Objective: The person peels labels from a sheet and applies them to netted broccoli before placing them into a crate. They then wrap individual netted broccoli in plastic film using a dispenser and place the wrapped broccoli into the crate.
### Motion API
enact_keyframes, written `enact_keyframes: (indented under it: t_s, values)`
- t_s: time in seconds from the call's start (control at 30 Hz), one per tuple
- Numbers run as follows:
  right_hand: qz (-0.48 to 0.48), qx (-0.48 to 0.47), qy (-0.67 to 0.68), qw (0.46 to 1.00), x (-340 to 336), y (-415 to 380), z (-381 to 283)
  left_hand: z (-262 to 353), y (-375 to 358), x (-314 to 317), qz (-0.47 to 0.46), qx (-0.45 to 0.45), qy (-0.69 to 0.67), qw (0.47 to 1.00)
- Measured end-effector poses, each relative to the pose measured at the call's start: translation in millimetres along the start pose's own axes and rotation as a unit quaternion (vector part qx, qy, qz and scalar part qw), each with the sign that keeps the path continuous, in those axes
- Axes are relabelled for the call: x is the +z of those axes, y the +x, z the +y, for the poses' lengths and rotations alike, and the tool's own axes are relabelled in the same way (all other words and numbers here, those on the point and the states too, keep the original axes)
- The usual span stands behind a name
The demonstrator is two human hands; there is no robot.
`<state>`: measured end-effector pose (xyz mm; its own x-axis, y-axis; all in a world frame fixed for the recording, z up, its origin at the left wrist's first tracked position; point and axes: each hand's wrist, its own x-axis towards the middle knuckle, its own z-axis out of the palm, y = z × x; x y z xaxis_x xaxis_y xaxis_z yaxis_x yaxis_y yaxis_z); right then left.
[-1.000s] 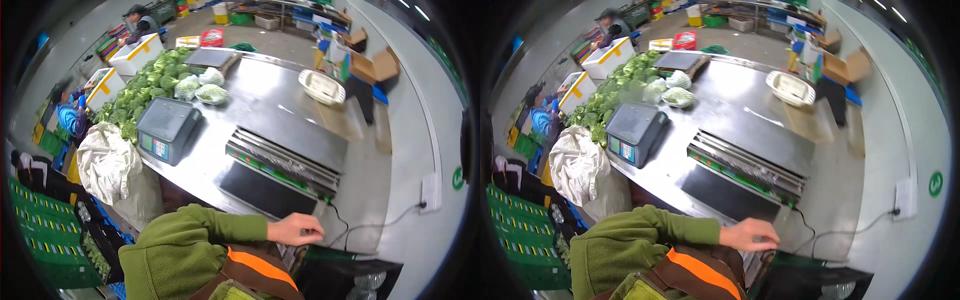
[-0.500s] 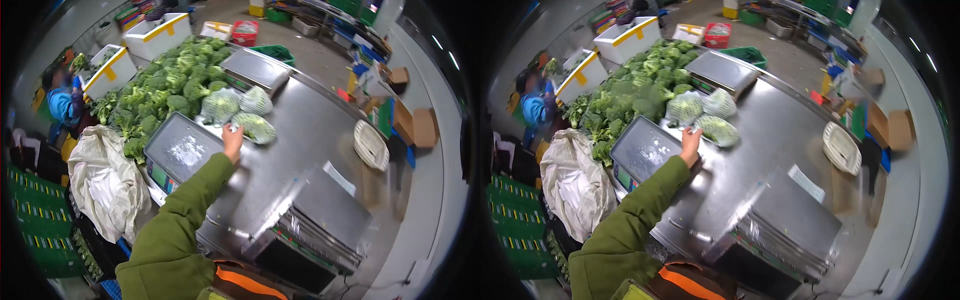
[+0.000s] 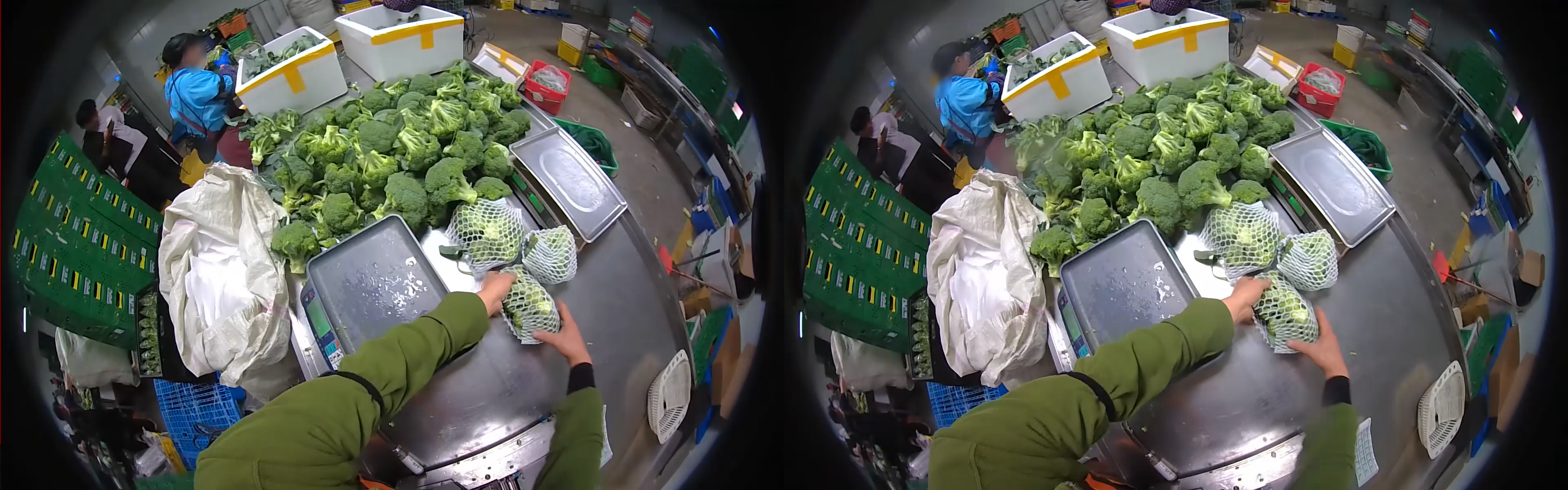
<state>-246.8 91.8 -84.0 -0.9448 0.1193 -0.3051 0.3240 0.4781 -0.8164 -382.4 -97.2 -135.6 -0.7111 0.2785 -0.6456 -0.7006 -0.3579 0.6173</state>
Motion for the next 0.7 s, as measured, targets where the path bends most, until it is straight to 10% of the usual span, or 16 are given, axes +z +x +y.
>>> enact_keyframes:
  t_s: [0.23,0.4,0.7]
  values:
    - [0.098,0.029,-0.109,0.989,-13,-72,-51,15,-77,25,-0.107,-0.109,-0.044,0.987]
    - [0.266,-0.05,-0.153,0.95,-70,-239,-103,15,-193,108,-0.25,0.076,0.221,0.939]
    - [0.431,0.115,0.025,0.894,-69,-476,-57,-131,-320,243,-0.51,0.001,0.325,0.796]
